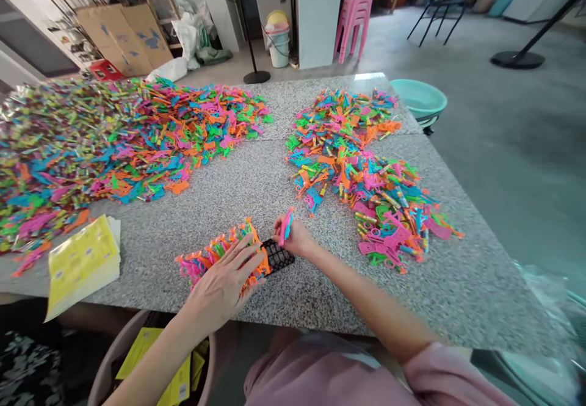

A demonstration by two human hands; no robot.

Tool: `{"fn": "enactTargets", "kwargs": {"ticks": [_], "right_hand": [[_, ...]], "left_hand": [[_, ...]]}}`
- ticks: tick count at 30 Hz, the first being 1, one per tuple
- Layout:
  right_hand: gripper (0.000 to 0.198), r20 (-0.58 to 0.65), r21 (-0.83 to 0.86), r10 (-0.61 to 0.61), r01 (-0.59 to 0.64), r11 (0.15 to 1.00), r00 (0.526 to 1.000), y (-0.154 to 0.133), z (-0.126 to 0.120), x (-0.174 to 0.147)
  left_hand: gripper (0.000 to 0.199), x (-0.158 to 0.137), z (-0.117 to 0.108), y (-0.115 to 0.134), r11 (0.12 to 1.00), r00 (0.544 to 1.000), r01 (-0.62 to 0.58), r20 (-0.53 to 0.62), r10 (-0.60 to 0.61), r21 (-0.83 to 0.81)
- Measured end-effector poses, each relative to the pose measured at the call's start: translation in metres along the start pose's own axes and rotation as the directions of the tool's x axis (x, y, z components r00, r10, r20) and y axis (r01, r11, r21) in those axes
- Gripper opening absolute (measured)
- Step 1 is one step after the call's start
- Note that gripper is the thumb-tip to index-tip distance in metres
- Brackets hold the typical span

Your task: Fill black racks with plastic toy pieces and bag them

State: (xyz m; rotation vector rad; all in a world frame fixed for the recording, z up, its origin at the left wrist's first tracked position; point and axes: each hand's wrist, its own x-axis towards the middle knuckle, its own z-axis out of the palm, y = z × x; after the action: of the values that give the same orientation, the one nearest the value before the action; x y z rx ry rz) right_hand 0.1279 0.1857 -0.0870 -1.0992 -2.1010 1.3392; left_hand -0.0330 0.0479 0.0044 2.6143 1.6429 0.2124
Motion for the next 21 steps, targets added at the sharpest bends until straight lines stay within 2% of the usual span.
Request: {"fn": "enactTargets", "kwargs": {"ticks": [4, 8, 13, 17, 21], "right_hand": [[0.013, 0.085, -0.038, -0.140, 0.143, 0.989, 0.987, -0.004, 0.014, 0.009], [0.008, 0.124, -0.122, -0.183, 0.198, 0.973, 0.975, 0.001, 0.017, 0.014], [0.020, 0.197, -0.266, -0.150, 0.200, 0.943, 0.969, -0.011, 0.015, 0.012], [0.027, 0.222, -0.435, -0.121, 0.209, 0.876, 0.968, -0.027, 0.012, 0.012], [0.019, 0.290, -0.407, -0.162, 0.275, 0.871, 0.943, -0.026, 0.006, 0.014]], "left_hand": [[0.041, -0.001, 0.000, 0.000, 1.000, 1.000, 0.003, 0.001, -0.003, 0.002], [0.041, 0.000, -0.001, 0.000, 1.000, 1.000, -0.011, 0.008, 0.011, 0.003], [0.039, 0.002, -0.002, 0.001, 1.000, 1.000, -0.019, -0.003, 0.019, -0.019], [0.039, 0.002, -0.002, 0.001, 0.999, 1.000, -0.022, -0.008, 0.022, -0.025], [0.038, 0.000, -0.001, 0.000, 1.000, 1.000, -0.020, 0.004, 0.020, -0.017]]}}
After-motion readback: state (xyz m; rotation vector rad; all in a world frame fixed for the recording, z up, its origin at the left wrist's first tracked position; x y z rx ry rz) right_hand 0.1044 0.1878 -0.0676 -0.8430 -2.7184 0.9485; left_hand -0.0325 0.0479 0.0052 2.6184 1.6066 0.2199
